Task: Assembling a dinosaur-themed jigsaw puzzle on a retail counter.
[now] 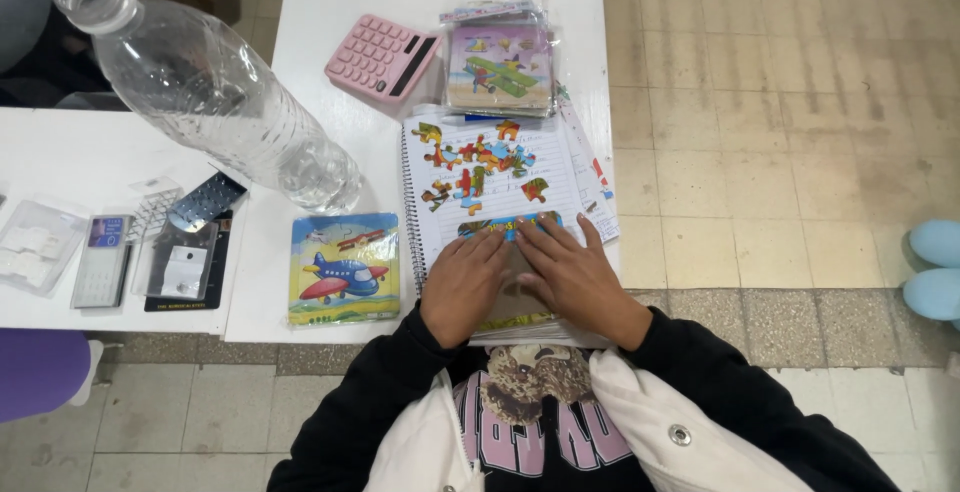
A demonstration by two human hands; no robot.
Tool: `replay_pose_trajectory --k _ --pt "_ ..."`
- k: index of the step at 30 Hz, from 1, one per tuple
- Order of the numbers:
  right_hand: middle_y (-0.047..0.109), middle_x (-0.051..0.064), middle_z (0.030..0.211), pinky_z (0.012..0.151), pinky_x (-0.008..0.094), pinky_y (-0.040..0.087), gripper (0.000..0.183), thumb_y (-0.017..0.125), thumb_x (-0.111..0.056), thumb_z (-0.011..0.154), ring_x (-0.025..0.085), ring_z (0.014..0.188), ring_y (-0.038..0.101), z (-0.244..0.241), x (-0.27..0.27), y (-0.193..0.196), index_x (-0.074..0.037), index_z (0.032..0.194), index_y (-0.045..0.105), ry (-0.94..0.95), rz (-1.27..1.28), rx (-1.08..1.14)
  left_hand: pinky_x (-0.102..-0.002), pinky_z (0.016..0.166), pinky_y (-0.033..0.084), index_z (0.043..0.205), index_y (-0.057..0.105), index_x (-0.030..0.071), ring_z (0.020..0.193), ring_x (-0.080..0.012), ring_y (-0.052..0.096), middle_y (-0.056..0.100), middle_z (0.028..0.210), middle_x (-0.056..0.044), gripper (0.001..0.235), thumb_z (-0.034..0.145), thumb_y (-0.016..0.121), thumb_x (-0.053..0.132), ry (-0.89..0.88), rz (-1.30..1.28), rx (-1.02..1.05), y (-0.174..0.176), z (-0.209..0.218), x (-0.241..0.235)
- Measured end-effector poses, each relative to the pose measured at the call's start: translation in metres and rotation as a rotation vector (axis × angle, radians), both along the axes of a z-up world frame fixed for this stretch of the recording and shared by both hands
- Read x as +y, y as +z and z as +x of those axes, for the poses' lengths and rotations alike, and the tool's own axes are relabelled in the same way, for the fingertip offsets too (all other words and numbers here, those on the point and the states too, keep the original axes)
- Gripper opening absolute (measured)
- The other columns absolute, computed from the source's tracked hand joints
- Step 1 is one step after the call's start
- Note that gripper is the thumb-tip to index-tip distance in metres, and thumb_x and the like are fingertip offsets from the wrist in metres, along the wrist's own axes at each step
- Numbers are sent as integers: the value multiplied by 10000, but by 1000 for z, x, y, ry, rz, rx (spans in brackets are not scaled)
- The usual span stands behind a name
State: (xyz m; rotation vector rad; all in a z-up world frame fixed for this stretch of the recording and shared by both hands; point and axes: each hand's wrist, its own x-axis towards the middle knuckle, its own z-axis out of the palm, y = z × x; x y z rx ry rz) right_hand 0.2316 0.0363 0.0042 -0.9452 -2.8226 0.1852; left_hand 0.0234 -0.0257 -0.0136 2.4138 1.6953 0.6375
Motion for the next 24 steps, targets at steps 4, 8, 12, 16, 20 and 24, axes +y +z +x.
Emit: replay_pose_trajectory --k 4,8,12,16,20,24 --pt "461 71 1561 1142 634 257 568 554 -453 978 278 1424 435 -1 0 -1 -84 1410 567 4 43 -21 -451 1071 395 1262 640 17 1313 -279 540 620 1378 -138 397 940 635 248 5 -11 37 2 1 3" --pt "509 98 1515 1137 622 266 537 567 -447 973 303 1401 449 -2 6 -7 -71 1355 601 30 44 6 -453 1035 430 1161 676 33 1244 -270 597 666 1314 -129 293 929 636 207 -5 -6 31 4 -1 8" --pt "617 73 1368 1168 607 284 407 621 -387 953 275 1327 521 -14 21 10 -89 1226 671 5 -125 6 -435 865 533 1105 698 17 1016 -318 689 712 1241 -143 230 928 645 156 -19 -36 -101 17 -6 21" --pt "663 114 1274 1086 568 376 292 687 -233 902 314 1229 588 -19 41 14 -51 1128 718 109 -70 238 -440 798 563 1123 706 8 917 -355 706 727 1207 -160 237 917 657 114 -11 89 -222 33 -11 31" --pt "712 106 1144 922 412 544 180 741 -118 859 307 1067 662 -21 44 -5 -38 1020 751 65 -234 490 -434 826 568 1099 725 21 951 -351 713 743 1158 -159 212 910 679 106 -31 199 -339 21 -17 35" --pt "706 122 1101 898 423 529 187 771 -70 796 333 1036 656 -22 45 -10 -15 973 743 89 -189 559 -428 821 570 1079 735 33 945 -343 715 758 1113 -133 200 904 688 117 -52 120 -395 19 -18 39"
